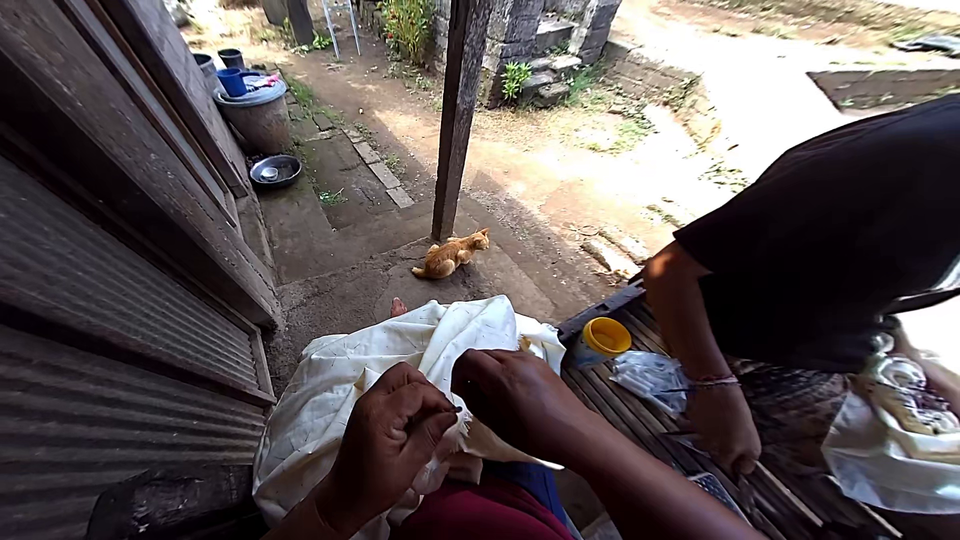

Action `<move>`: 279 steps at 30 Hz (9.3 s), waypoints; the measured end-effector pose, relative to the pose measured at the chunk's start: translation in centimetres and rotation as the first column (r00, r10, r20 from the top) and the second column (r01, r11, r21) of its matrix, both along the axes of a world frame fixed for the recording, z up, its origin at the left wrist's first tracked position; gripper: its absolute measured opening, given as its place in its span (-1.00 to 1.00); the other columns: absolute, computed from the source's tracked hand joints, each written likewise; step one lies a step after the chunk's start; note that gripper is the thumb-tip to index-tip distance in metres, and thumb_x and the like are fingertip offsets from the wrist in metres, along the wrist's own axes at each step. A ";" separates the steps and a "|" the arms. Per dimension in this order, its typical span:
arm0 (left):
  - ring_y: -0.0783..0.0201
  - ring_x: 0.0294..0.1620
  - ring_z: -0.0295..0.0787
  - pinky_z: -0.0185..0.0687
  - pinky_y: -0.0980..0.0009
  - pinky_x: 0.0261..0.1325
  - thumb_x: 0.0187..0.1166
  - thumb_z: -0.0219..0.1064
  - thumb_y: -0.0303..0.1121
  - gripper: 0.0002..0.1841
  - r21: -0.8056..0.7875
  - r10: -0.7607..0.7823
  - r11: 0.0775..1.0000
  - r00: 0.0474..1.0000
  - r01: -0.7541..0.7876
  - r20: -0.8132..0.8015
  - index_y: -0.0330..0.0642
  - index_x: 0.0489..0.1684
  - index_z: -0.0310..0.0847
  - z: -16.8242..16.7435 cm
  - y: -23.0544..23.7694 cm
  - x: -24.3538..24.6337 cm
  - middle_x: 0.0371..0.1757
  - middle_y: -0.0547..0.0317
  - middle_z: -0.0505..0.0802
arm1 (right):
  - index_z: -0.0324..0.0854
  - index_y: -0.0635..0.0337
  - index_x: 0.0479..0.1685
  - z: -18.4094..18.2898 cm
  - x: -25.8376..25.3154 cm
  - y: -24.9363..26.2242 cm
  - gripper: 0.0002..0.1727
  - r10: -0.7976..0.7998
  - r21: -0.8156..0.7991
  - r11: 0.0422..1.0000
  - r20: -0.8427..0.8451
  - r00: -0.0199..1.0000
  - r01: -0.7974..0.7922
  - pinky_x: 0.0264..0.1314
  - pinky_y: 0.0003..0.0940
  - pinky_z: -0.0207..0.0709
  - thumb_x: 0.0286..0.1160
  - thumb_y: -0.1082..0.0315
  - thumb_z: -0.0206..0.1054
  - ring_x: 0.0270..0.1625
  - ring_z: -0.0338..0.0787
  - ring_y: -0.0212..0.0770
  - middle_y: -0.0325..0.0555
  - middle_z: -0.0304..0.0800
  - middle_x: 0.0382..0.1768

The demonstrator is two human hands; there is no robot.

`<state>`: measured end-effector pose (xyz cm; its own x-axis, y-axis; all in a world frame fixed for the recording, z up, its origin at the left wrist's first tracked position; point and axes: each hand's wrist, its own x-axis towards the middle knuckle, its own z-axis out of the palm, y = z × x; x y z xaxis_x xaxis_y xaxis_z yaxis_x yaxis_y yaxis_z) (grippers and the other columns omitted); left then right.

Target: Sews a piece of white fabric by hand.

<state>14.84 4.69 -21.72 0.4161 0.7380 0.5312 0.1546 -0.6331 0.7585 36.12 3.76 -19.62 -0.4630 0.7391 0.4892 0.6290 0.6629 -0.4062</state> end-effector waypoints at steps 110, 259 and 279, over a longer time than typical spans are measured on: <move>0.57 -0.05 0.65 0.56 0.70 0.02 0.55 0.49 -0.28 -0.93 0.117 -0.025 0.993 0.982 0.003 0.187 -0.02 -0.20 0.80 -2.1 1.2 -0.7 -0.18 0.35 0.73 | 0.58 0.10 -0.34 1.2 -1.9 -0.1 -0.85 0.038 -0.072 0.997 -0.025 0.999 -0.039 -0.58 -0.42 0.45 0.59 0.34 0.17 -0.56 0.61 -0.32 -0.23 0.57 -0.57; 0.60 -0.16 0.63 0.57 0.73 -0.11 0.54 0.49 -0.23 -0.85 -0.050 0.043 0.998 0.999 -0.042 0.024 -0.09 -0.29 0.84 -0.5 0.3 -0.4 -0.22 0.34 0.72 | 0.70 0.09 -0.32 -0.7 0.3 0.1 -0.84 0.128 -0.090 0.987 -0.069 0.989 -0.134 -0.38 -0.37 0.60 0.60 0.31 0.27 -0.37 0.73 -0.29 -0.20 0.70 -0.43; 0.64 -0.12 0.65 0.59 0.78 -0.09 0.52 0.49 -0.22 -0.82 -0.007 0.060 0.998 0.997 -0.060 0.045 -0.13 -0.31 0.79 -1.0 0.3 -0.2 -0.19 0.31 0.72 | 0.69 0.10 -0.34 0.7 -0.1 -0.2 -0.82 0.237 -0.041 0.971 -0.019 0.971 -0.237 -0.45 -0.37 0.54 0.62 0.32 0.26 -0.43 0.70 -0.26 -0.19 0.67 -0.48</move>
